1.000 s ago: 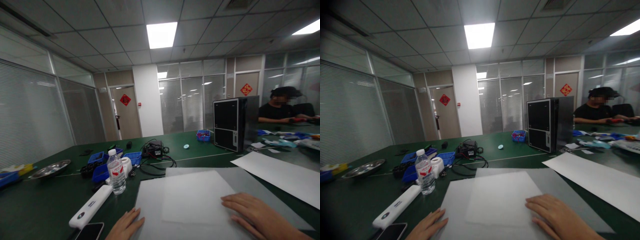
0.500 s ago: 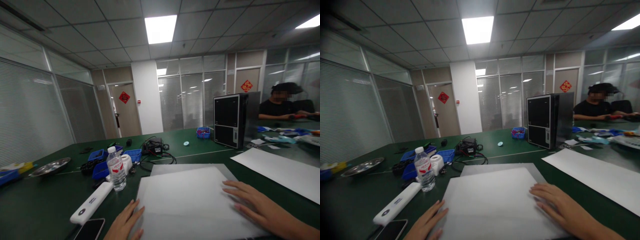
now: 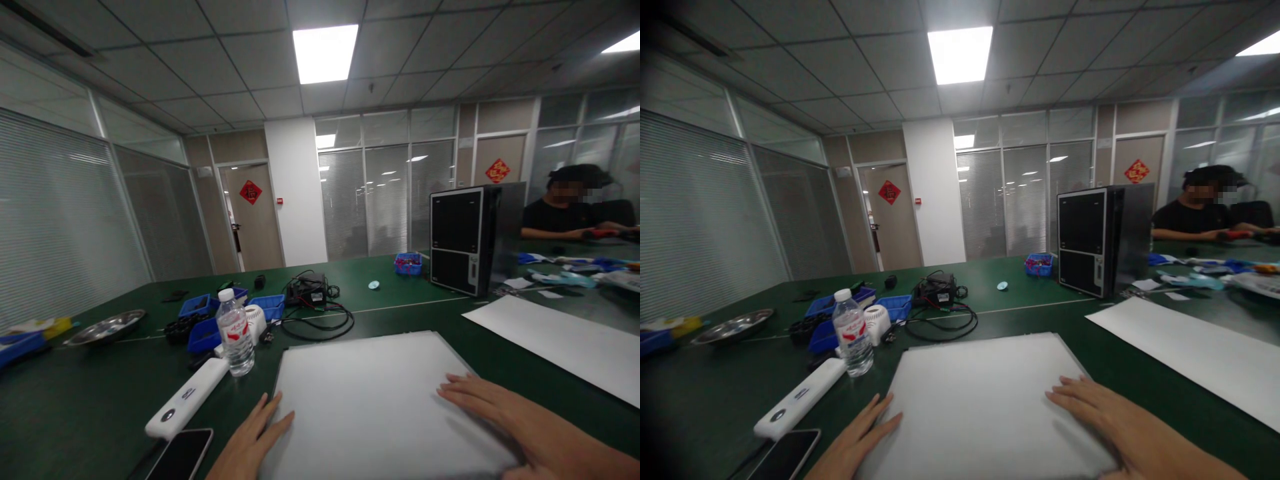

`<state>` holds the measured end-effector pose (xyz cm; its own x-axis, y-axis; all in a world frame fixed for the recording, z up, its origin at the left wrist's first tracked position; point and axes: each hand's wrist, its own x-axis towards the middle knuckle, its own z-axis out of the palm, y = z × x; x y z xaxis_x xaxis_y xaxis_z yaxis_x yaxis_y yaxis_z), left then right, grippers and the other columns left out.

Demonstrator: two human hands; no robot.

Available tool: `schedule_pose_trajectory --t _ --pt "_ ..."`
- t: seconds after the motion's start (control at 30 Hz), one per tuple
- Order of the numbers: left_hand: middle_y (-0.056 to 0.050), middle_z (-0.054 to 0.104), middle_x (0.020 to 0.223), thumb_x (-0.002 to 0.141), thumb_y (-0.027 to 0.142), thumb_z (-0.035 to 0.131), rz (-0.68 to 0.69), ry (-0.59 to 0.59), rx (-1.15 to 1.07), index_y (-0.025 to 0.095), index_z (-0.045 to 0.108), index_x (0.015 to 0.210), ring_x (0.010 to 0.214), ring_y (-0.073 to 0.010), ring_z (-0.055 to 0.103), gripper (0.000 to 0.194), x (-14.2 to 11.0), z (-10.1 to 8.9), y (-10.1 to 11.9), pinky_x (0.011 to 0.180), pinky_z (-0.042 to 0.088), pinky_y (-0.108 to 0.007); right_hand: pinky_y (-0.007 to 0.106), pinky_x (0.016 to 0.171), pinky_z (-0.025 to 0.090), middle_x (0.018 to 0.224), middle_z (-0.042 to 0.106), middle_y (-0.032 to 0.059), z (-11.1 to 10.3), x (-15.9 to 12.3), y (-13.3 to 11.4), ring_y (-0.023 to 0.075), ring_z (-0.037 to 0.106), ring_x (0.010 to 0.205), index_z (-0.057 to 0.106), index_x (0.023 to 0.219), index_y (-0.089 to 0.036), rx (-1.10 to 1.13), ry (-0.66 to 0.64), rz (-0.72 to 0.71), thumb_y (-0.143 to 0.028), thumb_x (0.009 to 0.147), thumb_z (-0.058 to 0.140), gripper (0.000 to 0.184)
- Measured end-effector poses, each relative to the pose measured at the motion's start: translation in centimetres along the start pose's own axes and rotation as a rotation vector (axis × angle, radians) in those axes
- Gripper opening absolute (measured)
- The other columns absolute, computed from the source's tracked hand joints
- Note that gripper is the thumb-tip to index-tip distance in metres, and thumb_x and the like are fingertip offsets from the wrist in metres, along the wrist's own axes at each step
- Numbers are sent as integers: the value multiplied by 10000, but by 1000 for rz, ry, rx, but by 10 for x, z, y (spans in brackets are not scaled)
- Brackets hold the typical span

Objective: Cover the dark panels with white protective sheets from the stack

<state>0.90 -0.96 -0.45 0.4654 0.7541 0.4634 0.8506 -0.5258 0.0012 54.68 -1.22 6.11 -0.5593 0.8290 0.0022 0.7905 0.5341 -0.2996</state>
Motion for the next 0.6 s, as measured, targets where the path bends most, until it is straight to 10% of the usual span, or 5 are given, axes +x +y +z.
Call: schedule_pose_trajectory --t 0.4,0.6 --pt "-41 673 1414 872 540 649 -16 -75 -64 343 698 1293 1336 -298 605 466 1 -20 0 1071 533 -392 550 1114 450 1569 429 6 34 -3 45 373 457 1389 332 1551 -416 -113 106 -145 -553 827 685 817" --pt "-58 631 1467 799 640 715 -85 -126 -94 353 682 1326 1366 -333 571 601 -2 -14 -3 1105 505 -429 529 1139 447 1553 460 -21 51 -4 59 364 464 1391 369 1525 -459 -81 182 -112 -568 791 724 822"
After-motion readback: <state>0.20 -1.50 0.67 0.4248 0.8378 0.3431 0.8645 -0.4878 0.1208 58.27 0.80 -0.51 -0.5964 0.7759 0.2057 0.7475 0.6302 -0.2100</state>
